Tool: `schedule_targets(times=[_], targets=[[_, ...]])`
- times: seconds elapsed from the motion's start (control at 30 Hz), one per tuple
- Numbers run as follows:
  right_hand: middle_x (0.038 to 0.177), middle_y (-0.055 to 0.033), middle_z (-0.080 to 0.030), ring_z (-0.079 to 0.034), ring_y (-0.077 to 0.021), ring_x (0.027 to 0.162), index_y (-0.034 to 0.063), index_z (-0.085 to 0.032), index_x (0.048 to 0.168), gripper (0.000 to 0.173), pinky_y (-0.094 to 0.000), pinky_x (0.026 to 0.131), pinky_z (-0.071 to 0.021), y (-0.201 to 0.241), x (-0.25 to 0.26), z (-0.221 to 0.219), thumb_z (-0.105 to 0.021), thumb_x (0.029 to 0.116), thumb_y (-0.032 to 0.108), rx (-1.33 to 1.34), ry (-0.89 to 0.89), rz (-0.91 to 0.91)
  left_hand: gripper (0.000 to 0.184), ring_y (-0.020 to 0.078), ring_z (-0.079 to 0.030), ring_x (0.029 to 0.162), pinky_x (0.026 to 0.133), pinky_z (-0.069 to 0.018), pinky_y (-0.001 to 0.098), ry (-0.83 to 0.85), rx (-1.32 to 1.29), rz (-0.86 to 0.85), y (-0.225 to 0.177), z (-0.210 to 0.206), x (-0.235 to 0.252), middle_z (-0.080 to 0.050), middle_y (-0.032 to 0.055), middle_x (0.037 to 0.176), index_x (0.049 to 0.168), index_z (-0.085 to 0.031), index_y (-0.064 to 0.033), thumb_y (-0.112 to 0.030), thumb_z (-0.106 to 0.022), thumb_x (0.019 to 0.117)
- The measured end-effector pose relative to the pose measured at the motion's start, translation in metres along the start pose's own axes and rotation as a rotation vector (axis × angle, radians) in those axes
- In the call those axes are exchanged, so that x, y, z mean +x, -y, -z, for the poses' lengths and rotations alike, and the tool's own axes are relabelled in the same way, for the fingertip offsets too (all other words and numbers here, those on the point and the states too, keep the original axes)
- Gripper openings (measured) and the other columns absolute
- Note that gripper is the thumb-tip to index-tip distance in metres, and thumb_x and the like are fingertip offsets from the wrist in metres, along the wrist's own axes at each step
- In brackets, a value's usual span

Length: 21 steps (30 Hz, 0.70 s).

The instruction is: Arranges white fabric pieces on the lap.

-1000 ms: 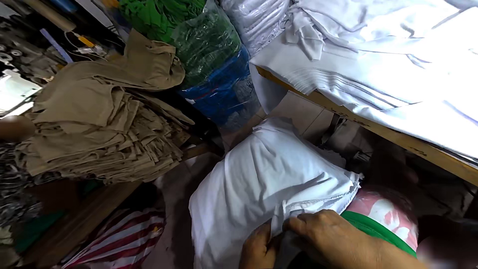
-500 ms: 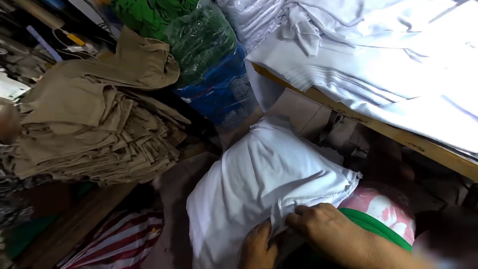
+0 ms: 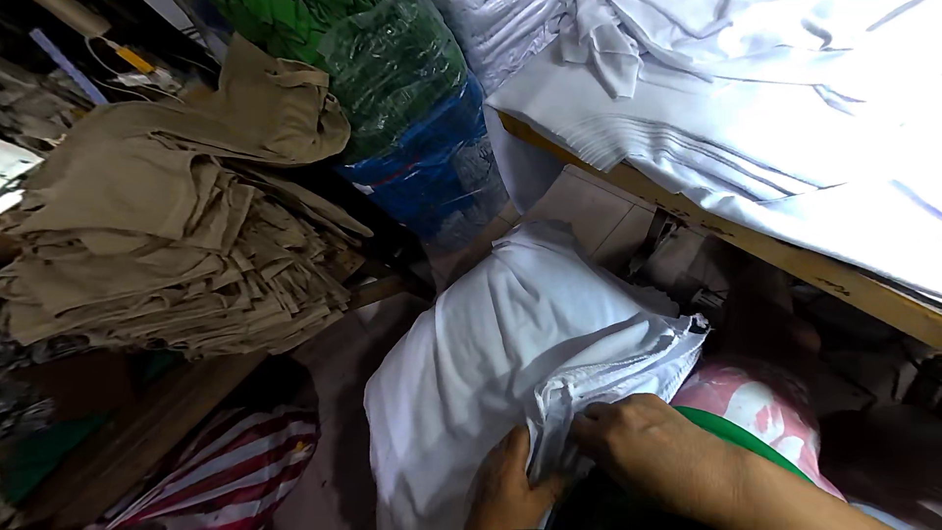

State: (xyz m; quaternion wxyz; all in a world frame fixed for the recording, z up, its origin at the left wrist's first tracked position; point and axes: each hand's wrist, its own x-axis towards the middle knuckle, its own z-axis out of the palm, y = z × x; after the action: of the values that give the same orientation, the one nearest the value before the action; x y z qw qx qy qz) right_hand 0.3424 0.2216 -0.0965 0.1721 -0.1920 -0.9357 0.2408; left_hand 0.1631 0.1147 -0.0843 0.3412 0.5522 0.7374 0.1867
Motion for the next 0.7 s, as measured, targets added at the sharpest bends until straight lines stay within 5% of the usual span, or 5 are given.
schedule_targets(times=[0.1,0.27,0.4,0.53,0.7], targets=[[0.070,-0.0131,-0.064,-0.067,-0.0296,0.058,0.0033,-0.068,0.088,0.010,-0.0435,0.049,-0.0532,0.000,0.007,0.004,-0.064,0.0926,0.010,0.024,0.021,-0.050,0.049,0.0489,-0.066,0.107,0.095,-0.0501,0.0615,0.007,0.149,0.029,-0.013,0.000,0.004,-0.067,0.0339,0.112,0.117,-0.063,0.0178,-0.017,-0.077,0.0854],[0.073,-0.0093,-0.065,-0.065,-0.0244,0.055,0.0079,-0.071,0.098,0.012,-0.0385,0.045,-0.0521,-0.004,0.006,-0.001,-0.061,0.0933,0.012,0.080,-0.104,0.047,0.028,0.0313,-0.073,0.094,0.087,-0.0566,0.0485,-0.151,0.015,0.031,-0.005,0.001,0.015,-0.074,0.0215,0.097,0.111,-0.069,0.0099,-0.006,-0.068,0.0884],[0.087,-0.0149,-0.070,-0.069,-0.0288,0.064,0.0039,-0.073,0.088,0.006,-0.0433,0.051,-0.0560,-0.006,-0.004,-0.012,-0.067,0.0890,0.003,0.093,0.127,0.118,0.029,0.0230,-0.071,0.088,0.083,-0.0561,0.0422,-0.121,-0.070,0.077,0.000,0.003,0.018,-0.073,0.0170,0.093,0.112,-0.069,0.0074,-0.014,-0.067,0.0920],[0.096,-0.0223,-0.071,-0.071,-0.0391,0.079,-0.0054,-0.070,0.096,0.012,-0.0528,0.063,-0.0569,-0.003,-0.001,-0.011,-0.059,0.0918,-0.007,0.001,0.465,-0.047,0.030,0.0209,-0.070,0.088,0.083,-0.0558,0.0403,-0.120,-0.086,0.093,0.002,0.000,0.016,-0.072,0.0153,0.093,0.112,-0.069,0.0061,-0.017,-0.066,0.0934],[0.085,-0.0161,-0.068,-0.070,-0.0300,0.064,0.0016,-0.070,0.089,0.006,-0.0434,0.052,-0.0574,-0.009,0.000,-0.007,-0.068,0.0849,-0.001,0.061,0.025,0.005,0.064,0.0382,-0.068,0.106,0.094,-0.0519,0.0539,0.025,-0.020,0.070,-0.002,0.002,0.012,-0.068,0.0281,0.111,0.125,-0.059,0.0144,-0.031,-0.078,0.0850]])
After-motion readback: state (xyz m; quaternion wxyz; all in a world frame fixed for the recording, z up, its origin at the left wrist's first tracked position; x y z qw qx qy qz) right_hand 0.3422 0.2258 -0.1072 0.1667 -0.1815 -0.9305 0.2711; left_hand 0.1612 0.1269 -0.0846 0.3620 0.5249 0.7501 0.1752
